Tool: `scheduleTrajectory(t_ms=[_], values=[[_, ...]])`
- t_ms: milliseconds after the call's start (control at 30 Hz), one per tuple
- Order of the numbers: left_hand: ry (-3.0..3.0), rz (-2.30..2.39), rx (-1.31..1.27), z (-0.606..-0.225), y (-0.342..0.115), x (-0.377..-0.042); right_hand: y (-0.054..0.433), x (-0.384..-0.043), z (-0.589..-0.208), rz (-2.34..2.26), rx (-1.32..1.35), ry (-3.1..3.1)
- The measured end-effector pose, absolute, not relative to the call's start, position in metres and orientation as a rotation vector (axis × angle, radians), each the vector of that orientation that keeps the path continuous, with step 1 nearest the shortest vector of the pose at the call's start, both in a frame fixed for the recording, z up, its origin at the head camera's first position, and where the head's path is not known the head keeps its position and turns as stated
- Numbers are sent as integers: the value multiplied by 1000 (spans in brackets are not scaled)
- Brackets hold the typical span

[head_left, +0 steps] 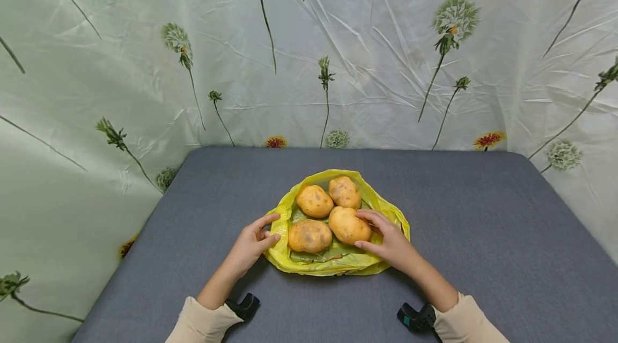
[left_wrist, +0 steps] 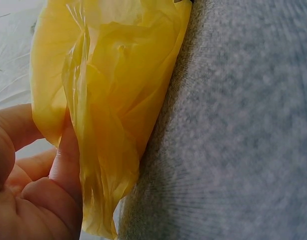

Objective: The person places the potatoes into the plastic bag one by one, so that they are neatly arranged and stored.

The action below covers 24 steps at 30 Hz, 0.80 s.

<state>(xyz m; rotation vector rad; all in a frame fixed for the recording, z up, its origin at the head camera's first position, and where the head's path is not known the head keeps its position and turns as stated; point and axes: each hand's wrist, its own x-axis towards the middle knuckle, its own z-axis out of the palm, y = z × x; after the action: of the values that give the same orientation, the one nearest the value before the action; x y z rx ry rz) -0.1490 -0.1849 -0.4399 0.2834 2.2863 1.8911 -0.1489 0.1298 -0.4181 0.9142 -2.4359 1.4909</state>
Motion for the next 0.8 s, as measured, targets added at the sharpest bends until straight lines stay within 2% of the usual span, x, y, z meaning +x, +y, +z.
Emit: scheduleTrajectory(t_ms=[500, 800], values=[[2268, 1909, 302, -440, -185, -152, 127, -148, -411, 1421, 901, -2562], [2256, 1912, 237, -438, -186, -152, 137, -163, -435, 1362, 871, -2505]])
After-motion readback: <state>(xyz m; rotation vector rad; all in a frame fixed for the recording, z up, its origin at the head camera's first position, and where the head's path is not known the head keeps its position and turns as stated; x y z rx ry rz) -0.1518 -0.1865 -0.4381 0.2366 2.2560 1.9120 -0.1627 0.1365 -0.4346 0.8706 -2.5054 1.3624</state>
